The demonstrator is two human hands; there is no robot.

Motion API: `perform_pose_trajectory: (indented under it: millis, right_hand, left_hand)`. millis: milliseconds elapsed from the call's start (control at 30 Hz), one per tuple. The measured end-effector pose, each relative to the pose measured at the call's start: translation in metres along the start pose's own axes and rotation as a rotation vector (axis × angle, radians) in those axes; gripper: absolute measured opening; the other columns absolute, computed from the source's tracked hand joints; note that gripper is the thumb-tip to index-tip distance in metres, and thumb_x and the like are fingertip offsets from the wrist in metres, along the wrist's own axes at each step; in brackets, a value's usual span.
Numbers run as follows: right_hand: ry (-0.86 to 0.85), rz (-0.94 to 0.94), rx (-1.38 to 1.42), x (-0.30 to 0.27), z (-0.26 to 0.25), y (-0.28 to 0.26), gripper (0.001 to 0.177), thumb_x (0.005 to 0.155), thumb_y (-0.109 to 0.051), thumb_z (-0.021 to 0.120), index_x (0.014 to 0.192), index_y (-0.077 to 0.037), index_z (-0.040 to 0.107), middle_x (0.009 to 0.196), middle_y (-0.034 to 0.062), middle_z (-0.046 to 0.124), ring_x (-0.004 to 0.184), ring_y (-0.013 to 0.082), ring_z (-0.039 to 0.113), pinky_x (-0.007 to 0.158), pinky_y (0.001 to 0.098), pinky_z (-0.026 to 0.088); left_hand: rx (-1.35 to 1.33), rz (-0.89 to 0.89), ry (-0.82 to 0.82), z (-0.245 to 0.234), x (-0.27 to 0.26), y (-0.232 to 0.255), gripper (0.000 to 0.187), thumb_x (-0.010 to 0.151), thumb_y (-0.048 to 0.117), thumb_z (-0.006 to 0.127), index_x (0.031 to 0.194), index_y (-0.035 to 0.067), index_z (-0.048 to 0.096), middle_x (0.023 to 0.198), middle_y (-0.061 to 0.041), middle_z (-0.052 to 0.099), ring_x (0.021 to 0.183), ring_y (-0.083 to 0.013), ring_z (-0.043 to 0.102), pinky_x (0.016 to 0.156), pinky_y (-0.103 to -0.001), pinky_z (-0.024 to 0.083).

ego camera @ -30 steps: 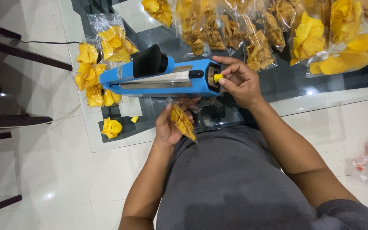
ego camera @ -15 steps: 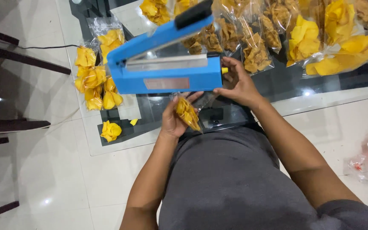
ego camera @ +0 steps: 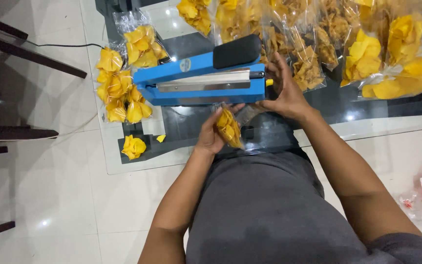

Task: Bagging yellow food items into small plastic bags and sealing them using a manual heat sealer.

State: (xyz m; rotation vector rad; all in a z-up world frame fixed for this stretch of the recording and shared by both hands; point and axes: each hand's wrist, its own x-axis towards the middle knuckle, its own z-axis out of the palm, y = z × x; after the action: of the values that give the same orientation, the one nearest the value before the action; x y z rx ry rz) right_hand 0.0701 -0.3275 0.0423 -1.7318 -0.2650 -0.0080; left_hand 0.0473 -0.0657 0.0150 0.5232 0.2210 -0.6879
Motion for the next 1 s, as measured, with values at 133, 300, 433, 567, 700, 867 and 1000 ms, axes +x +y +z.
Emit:
perform_pose_trajectory:
  millis: [133, 300, 433, 567, 700, 867, 1000]
  right_hand:
    - [-0.024, 0.004, -0.085, 0.004, -0.005, -0.002, 0.127, 0.070, 0.013, 0.089, 0.165, -0.006, 0.006, 0.153, 0.0322, 0.045, 0.143, 0.0536, 0.041, 0.117, 0.0657, 0.033]
    - [-0.020, 0.074, -0.225, 0.007, -0.006, -0.001, 0.122, 0.072, 0.004, 0.091, 0.164, -0.005, 0.010, 0.155, 0.0332, 0.042, 0.140, 0.0566, 0.041, 0.115, 0.0686, 0.036]
    - [-0.018, 0.057, -0.258, 0.002, -0.009, 0.014, 0.121, 0.072, 0.005, 0.090, 0.164, -0.007, 0.013, 0.153, 0.0292, 0.046, 0.139, 0.0532, 0.044, 0.115, 0.0632, 0.039]
    - [-0.019, 0.106, -0.308, 0.007, -0.002, 0.004, 0.122, 0.074, 0.004, 0.088, 0.167, -0.013, 0.011, 0.155, 0.0247, 0.048, 0.138, 0.0492, 0.047, 0.113, 0.0646, 0.040]
    - [-0.025, 0.008, -0.259, 0.002, 0.001, -0.006, 0.116, 0.075, 0.004, 0.086, 0.164, -0.006, 0.013, 0.152, 0.0289, 0.047, 0.137, 0.0512, 0.047, 0.112, 0.0650, 0.042]
    - [0.198, -0.150, -0.442, -0.028, 0.019, -0.044, 0.086, 0.091, 0.000, 0.083, 0.159, 0.003, 0.029, 0.145, 0.0253, 0.047, 0.132, 0.0470, 0.052, 0.108, 0.0554, 0.050]
    - [0.251, -0.017, 0.016, -0.050, 0.058, -0.059, 0.051, 0.087, -0.009, 0.084, 0.131, 0.000, 0.062, 0.123, 0.0154, 0.062, 0.115, 0.0283, 0.064, 0.096, 0.0371, 0.056]
  left_hand:
    - [-0.004, 0.001, 0.009, 0.003, 0.002, -0.003, 0.032, 0.094, 0.037, 0.072, 0.114, 0.013, 0.070, 0.144, -0.022, 0.059, 0.088, -0.0245, 0.074, 0.087, -0.039, 0.059]
    - [0.039, 0.011, 0.093, 0.009, 0.007, -0.004, 0.029, 0.093, 0.035, 0.074, 0.109, 0.011, 0.073, 0.132, -0.023, 0.066, 0.091, -0.0259, 0.073, 0.087, -0.041, 0.059]
    - [0.139, 0.051, 0.188, 0.025, 0.005, -0.002, 0.031, 0.092, 0.032, 0.077, 0.106, 0.005, 0.076, 0.115, -0.020, 0.073, 0.093, -0.0279, 0.075, 0.087, -0.044, 0.060]
    - [0.299, 0.070, 0.189, 0.020, -0.016, 0.003, 0.031, 0.090, 0.033, 0.080, 0.112, 0.012, 0.076, 0.122, -0.018, 0.072, 0.103, -0.0287, 0.071, 0.096, -0.042, 0.054]
    - [0.387, 0.211, 0.093, 0.009, -0.033, 0.009, 0.065, 0.095, 0.026, 0.075, 0.152, 0.008, 0.051, 0.141, -0.023, 0.059, 0.128, -0.0334, 0.059, 0.107, -0.047, 0.049]
    - [0.568, 0.351, 0.064, 0.044, -0.053, 0.024, 0.047, 0.100, 0.020, 0.072, 0.144, 0.007, 0.061, 0.129, -0.017, 0.070, 0.118, -0.0239, 0.066, 0.098, -0.038, 0.056]
    - [0.749, 0.455, 0.070, 0.069, -0.056, 0.022, 0.035, 0.090, 0.011, 0.081, 0.124, 0.006, 0.074, 0.111, -0.012, 0.077, 0.100, -0.0187, 0.072, 0.083, -0.035, 0.061]
